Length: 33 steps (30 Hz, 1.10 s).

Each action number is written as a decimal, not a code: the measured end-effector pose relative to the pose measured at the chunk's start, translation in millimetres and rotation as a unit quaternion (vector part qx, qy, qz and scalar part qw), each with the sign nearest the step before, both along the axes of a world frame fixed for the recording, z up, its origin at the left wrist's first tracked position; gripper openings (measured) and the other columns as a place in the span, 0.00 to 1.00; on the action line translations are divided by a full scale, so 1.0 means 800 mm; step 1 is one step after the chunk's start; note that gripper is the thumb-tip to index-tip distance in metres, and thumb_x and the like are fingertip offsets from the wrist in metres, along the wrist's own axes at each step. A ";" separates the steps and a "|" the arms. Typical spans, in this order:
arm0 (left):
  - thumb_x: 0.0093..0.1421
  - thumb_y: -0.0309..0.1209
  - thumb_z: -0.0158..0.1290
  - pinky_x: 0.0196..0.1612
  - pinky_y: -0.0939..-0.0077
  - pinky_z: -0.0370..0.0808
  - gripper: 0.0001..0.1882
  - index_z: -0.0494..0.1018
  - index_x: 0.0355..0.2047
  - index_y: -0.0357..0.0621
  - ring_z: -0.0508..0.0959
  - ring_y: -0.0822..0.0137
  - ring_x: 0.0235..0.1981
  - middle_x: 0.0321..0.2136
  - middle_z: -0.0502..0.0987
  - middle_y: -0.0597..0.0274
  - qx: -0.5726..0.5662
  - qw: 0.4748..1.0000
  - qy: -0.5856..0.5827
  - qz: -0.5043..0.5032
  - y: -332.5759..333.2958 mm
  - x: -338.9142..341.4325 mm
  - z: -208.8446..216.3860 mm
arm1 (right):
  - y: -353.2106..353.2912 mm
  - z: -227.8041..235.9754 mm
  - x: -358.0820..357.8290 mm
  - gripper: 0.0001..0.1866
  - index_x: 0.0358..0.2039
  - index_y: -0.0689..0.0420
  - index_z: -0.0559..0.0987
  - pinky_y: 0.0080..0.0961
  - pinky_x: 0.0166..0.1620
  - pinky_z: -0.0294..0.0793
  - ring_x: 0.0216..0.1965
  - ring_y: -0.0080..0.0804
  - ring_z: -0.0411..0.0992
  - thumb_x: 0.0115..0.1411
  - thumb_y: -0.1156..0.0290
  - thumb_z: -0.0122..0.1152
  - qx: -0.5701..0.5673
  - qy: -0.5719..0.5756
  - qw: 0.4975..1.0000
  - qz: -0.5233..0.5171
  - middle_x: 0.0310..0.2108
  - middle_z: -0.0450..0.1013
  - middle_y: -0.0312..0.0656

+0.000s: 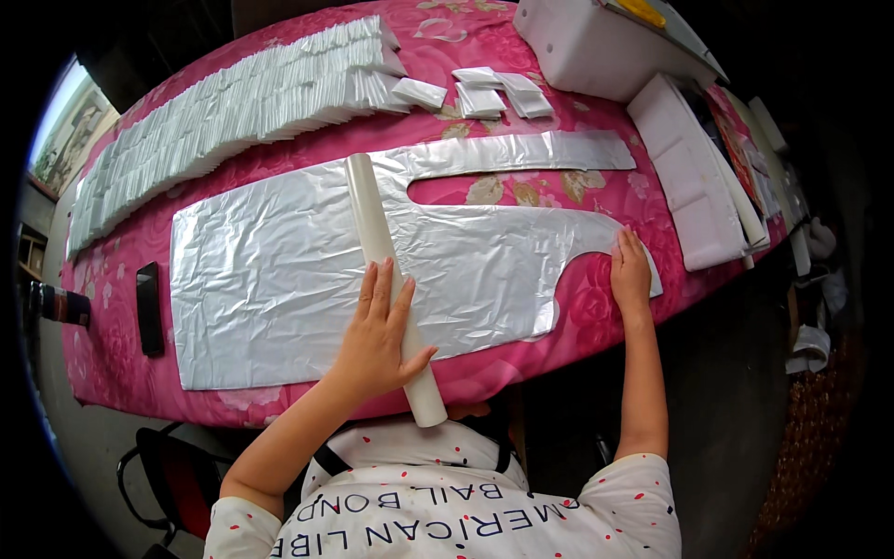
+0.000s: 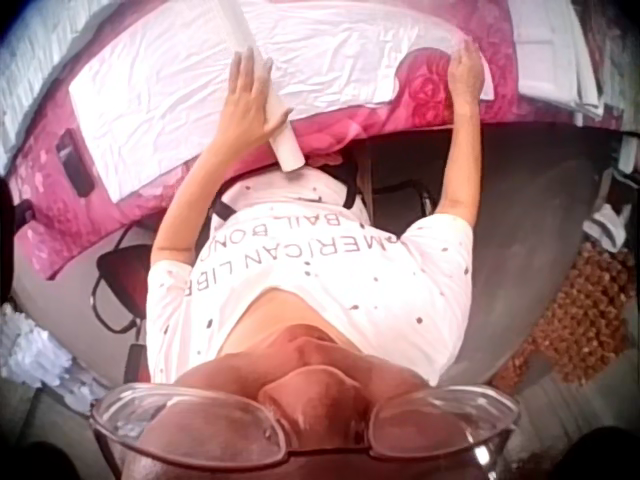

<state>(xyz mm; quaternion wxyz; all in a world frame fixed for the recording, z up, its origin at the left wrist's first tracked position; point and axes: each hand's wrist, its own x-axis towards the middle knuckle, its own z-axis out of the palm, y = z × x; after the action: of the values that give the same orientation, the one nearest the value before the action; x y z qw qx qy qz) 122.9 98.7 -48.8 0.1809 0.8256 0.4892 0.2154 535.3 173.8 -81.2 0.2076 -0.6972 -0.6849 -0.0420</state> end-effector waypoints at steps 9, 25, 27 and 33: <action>0.48 0.47 0.53 0.61 0.55 0.51 0.37 0.62 0.53 0.32 0.42 0.38 0.63 0.61 0.45 0.36 0.015 0.998 0.061 -0.020 -0.002 0.021 0.013 | -0.006 0.042 -0.031 0.07 0.29 0.61 0.75 0.34 0.39 0.70 0.33 0.44 0.72 0.49 0.73 0.60 0.061 -0.048 0.995 -0.069 0.30 0.75 0.42; 0.57 0.29 0.53 0.30 0.79 0.74 0.08 0.71 0.34 0.37 0.77 0.70 0.25 0.26 0.77 0.58 -0.492 0.710 -0.488 0.126 0.022 -0.078 0.031 | -0.123 0.100 -0.341 0.14 0.36 0.60 0.74 0.23 0.33 0.72 0.26 0.33 0.72 0.49 0.71 0.64 -0.139 0.357 0.820 0.425 0.28 0.72 0.43; 0.57 0.29 0.52 0.30 0.78 0.75 0.07 0.71 0.32 0.36 0.77 0.70 0.24 0.25 0.77 0.58 -0.501 0.742 -0.415 0.159 0.027 -0.153 0.032 | -0.133 0.099 -0.340 0.12 0.33 0.59 0.74 0.25 0.31 0.71 0.25 0.35 0.71 0.48 0.69 0.64 -0.122 0.303 0.842 0.429 0.26 0.72 0.42; 0.53 0.29 0.54 0.31 0.84 0.70 0.09 0.72 0.34 0.38 0.75 0.77 0.27 0.26 0.76 0.65 -0.429 0.817 -0.227 0.311 -0.008 -0.344 0.040 | -0.152 0.097 -0.309 0.19 0.24 0.57 0.73 0.29 0.21 0.66 0.17 0.32 0.68 0.48 0.52 0.64 -0.248 0.169 0.919 0.257 0.14 0.67 0.35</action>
<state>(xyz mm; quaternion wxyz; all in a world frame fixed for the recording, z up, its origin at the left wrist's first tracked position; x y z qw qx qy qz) -152.6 92.2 -16.4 0.5462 0.3953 0.7080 0.2099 288.5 52.4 -3.7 0.1446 -0.5228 -0.7838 0.3022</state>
